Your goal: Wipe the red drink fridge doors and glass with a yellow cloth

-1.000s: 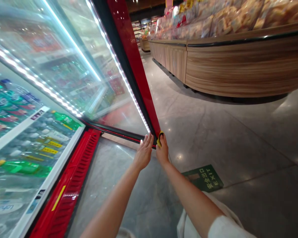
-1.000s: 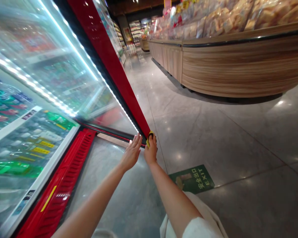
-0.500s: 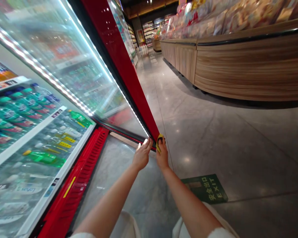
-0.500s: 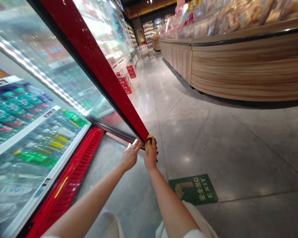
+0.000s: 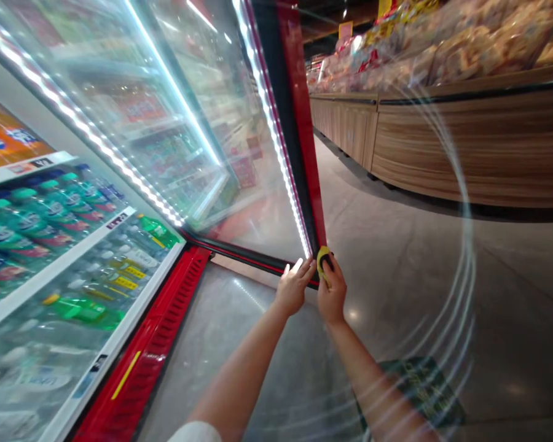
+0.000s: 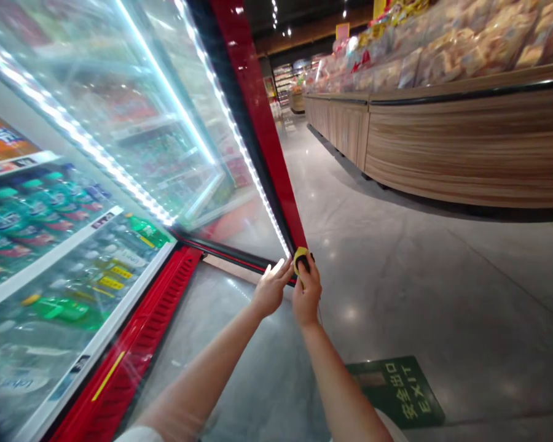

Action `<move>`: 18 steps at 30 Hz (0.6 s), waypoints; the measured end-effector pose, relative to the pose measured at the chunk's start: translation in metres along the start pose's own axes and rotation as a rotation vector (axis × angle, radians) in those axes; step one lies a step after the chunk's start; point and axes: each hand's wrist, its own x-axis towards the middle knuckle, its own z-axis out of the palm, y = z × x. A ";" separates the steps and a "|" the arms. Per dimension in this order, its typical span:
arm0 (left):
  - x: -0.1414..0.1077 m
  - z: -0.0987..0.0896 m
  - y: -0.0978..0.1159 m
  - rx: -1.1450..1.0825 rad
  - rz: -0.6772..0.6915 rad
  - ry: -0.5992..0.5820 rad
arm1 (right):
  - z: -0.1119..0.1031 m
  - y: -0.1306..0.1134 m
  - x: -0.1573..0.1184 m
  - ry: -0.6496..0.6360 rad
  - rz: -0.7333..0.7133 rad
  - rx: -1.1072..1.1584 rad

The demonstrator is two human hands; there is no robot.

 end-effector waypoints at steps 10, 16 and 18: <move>-0.022 0.065 -0.161 0.083 0.054 -0.128 | 0.055 -0.012 0.029 0.103 -0.403 -0.649; -0.002 0.096 -0.234 0.098 0.153 -0.125 | 0.082 0.001 0.046 0.278 -0.443 -0.881; 0.006 0.101 -0.252 0.101 0.210 -0.130 | 0.091 0.002 0.048 0.302 -0.407 -0.899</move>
